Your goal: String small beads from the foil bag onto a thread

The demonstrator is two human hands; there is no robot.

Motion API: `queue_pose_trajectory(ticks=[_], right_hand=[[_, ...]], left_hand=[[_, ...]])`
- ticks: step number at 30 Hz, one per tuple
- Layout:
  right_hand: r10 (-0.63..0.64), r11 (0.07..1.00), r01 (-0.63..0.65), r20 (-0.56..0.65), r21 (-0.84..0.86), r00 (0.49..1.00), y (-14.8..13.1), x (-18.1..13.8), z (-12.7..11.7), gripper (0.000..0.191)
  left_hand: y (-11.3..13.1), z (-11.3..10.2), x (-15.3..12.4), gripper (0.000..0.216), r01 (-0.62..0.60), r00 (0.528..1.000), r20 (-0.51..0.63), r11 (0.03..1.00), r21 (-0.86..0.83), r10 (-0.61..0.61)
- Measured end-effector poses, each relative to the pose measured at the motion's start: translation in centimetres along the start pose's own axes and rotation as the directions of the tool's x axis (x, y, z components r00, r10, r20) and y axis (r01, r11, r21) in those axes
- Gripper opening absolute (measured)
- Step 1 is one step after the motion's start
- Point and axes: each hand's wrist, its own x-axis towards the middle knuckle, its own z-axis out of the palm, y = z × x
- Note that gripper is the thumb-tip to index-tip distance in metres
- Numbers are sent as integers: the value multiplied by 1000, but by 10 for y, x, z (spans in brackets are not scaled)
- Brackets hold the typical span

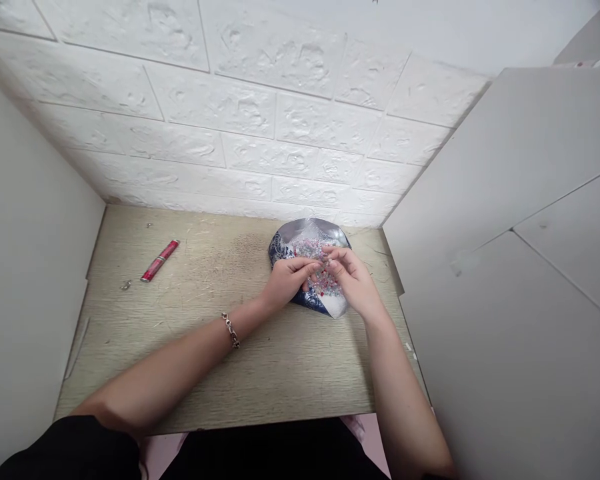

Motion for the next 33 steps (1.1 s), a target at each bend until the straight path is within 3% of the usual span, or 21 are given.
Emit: queue_pose_trajectory(ticks=[3, 8, 33], right_hand=[[63, 984, -68, 37, 167, 997, -1, 0, 1, 12], [47, 972, -65, 83, 226, 995, -4, -1, 3, 10], [14, 983, -25, 64, 182, 998, -2, -1, 6, 2]], left_hand=[[-1, 0, 0, 27, 8, 1000, 17, 999, -50, -7], [-3, 1, 1, 23, 0, 1000, 19, 996, -88, 2], [-2, 4, 1, 19, 16, 999, 32, 995, -102, -13]])
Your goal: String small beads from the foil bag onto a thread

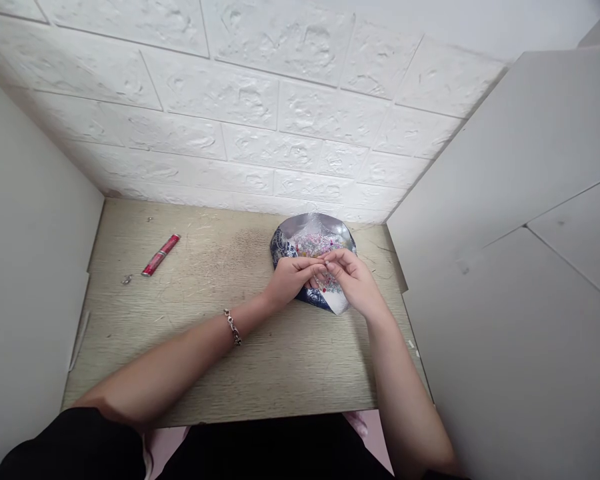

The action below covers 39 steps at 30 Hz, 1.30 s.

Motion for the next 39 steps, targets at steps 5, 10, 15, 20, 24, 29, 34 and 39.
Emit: queue_pose_trajectory(ticks=[5, 10, 15, 20, 24, 29, 34, 39], right_hand=[[5, 1000, -5, 4, -14, 1000, 1, 0, -1, 3], [4, 999, -4, 4, -48, 1000, 1, 0, 0, 3], [6, 995, -4, 15, -104, 1000, 4, -1, -1, 5], [-22, 955, 16, -19, -297, 1000, 9, -2, -2, 9], [-195, 837, 155, -21, -524, 981, 7, -3, -2, 12], [-340, 623, 278, 67, -731, 938, 3, -4, -3, 17], [-282, 505, 268, 137, -821, 950, 2, -5, -2, 20], [-285, 622, 245, 76, -744, 956, 2, -5, -2, 17]], left_hand=[[-1, 0, 1, 20, 2, 1000, 7, 1000, 12, -2], [-3, -1, 1, 21, 9, 1000, 24, 1000, 14, -9], [-5, -1, 2, 23, 18, 999, 32, 1000, 20, -19], [-3, 0, 2, 25, 63, 997, 46, 998, 5, -64], [-1, 0, 2, 25, 94, 994, 51, 995, -26, -93], [1, 0, 3, 27, 89, 993, 78, 996, -19, -88], [1, -2, 6, 30, 95, 990, 106, 996, -5, -93], [0, -4, 9, 32, 118, 983, 141, 993, -12, -115]])
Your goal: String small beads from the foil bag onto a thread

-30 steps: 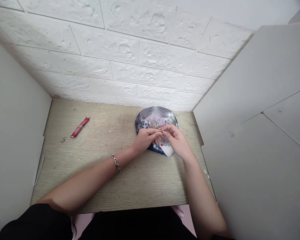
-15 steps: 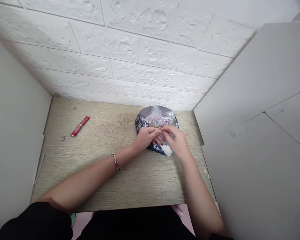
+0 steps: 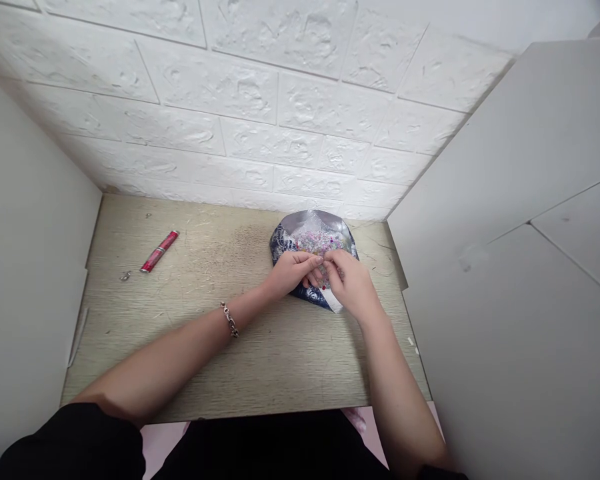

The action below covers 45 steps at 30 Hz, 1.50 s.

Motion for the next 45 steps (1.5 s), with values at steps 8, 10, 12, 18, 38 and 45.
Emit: queue_pose_trajectory(ticks=[8, 10, 12, 18, 38, 45], right_hand=[[32, 985, -24, -47, 168, 998, 1, 0, 1, 16], [9, 989, -2, -43, 147, 999, 2, 1, 2, 15], [7, 989, 0, -43, 145, 999, 2, 2, 2, 15], [7, 992, 3, -78, 127, 997, 2, 2, 2, 15], [45, 990, -35, -69, 134, 997, 4, 3, 2, 15], [37, 991, -32, -37, 133, 999, 7, 2, 1, 14]], left_hand=[[-2, -6, 0, 38, 19, 999, 46, 1000, -15, -19], [-2, -7, 0, 40, 25, 997, 74, 999, -21, -23], [-3, -9, 0, 42, 24, 995, 103, 999, -40, -20], [-3, -9, 2, 47, 36, 991, 130, 992, -119, -21], [-5, -11, 4, 27, 25, 994, 111, 998, -62, -18], [-9, -13, 4, 34, 34, 992, 124, 999, -7, -33]])
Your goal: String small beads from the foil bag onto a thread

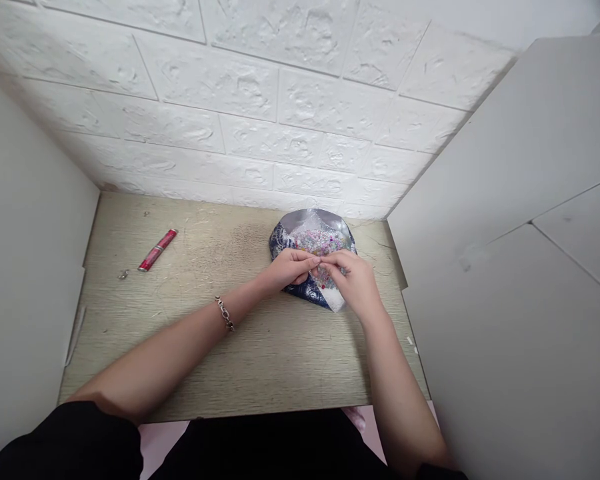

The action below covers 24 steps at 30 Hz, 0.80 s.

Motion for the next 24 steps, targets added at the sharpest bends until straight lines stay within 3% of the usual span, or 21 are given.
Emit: queue_pose_trajectory(ticks=[11, 19, 24], right_hand=[[5, 996, -1, 54, -84, 999, -4, -1, -8, 12], [34, 998, -36, 41, 54, 999, -3, -3, -10, 15], [54, 997, -54, 10, 51, 998, -4, -3, -10, 12]], left_hand=[[4, 1, -1, 31, 57, 998, 16, 998, 33, -57], [1, -2, 0, 27, 51, 998, 40, 997, -59, -49], [4, 0, -1, 22, 42, 999, 3, 996, -82, -42]])
